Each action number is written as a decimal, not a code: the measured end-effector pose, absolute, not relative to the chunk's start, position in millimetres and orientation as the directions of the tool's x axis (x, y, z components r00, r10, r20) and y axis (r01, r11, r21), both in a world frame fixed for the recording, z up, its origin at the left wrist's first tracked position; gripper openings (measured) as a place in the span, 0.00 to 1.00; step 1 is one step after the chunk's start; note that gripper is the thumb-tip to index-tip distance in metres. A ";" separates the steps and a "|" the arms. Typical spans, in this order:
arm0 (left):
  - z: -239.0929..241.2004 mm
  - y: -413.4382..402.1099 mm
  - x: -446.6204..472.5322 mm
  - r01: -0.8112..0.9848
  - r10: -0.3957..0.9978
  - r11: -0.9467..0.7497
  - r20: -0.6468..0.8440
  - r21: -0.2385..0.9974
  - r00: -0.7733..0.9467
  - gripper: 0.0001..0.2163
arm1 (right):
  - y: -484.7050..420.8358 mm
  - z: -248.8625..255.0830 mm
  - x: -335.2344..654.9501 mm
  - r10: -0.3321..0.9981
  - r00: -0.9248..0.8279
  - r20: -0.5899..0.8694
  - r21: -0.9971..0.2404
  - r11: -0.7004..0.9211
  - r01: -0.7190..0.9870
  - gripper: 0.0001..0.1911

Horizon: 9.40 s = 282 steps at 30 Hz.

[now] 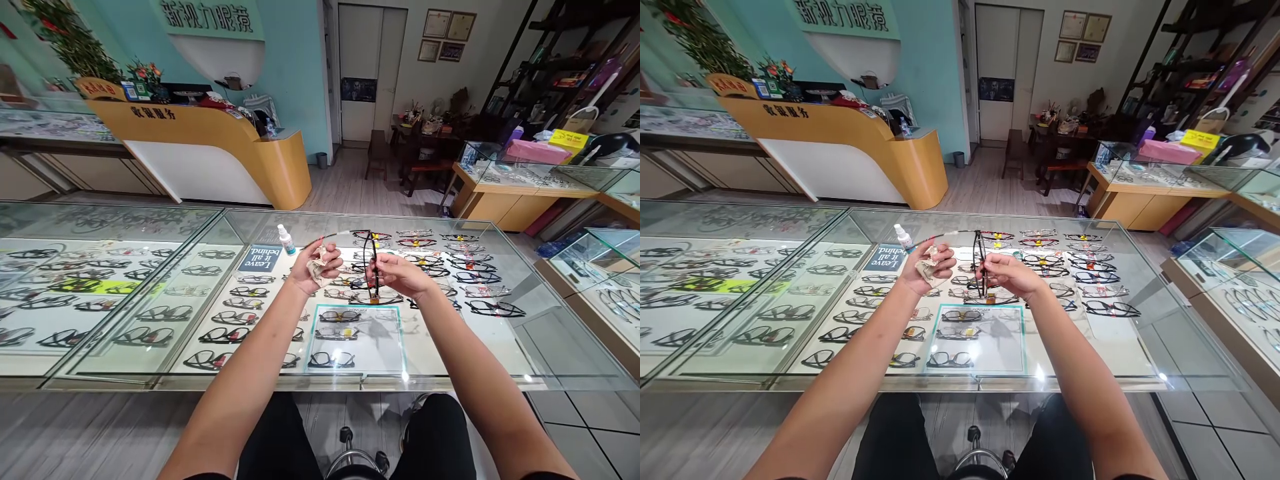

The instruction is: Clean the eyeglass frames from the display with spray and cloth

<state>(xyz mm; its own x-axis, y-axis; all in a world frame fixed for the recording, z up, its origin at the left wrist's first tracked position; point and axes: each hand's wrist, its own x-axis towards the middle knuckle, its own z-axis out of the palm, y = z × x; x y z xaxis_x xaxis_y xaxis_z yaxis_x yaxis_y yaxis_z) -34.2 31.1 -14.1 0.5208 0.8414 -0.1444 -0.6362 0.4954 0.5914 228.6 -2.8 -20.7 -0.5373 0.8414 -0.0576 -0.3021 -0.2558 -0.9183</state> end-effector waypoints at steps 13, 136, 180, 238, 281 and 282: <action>-31.9 23.2 -12.9 -0.388 0.754 0.444 -0.104 0.808 0.649 0.15 | -3.6 -21.4 224.1 0.883 -0.469 -0.003 -0.926 -0.180 -0.331 0.26; -13.2 25.0 -12.6 -0.356 0.894 -0.010 0.169 0.934 0.415 0.32 | -20.4 -7.1 214.6 0.913 -0.343 0.220 -0.951 0.122 -0.284 0.16; -33.8 28.1 -12.9 0.132 0.806 -0.305 0.181 0.943 0.564 0.26 | -16.5 -9.9 212.3 0.944 -0.279 0.177 -0.930 0.067 -0.362 0.22; -54.7 63.1 -59.5 0.746 0.951 -0.293 0.101 0.598 0.293 0.08 | -20.0 -2.3 216.5 0.945 -0.272 0.180 -0.931 0.075 -0.356 0.20; -37.6 27.0 -7.1 -0.269 0.793 0.294 -0.076 0.917 0.605 0.29 | -15.9 -1.9 215.4 0.974 -0.177 0.141 -0.878 0.041 -0.476 0.21; -37.7 25.2 -4.7 -0.276 0.787 0.294 -0.068 0.915 0.614 0.29 | -15.8 -2.1 215.2 0.974 -0.182 0.138 -0.877 0.034 -0.479 0.20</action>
<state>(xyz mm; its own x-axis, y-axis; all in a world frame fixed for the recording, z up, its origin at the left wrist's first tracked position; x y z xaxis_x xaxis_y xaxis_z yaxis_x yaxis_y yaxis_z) -4.7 25.2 -37.7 0.6138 0.7865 -0.0676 -0.2761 0.2941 0.9150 215.2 -15.8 -2.1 -0.1817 0.9737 0.1375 -0.4794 0.0344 -0.8769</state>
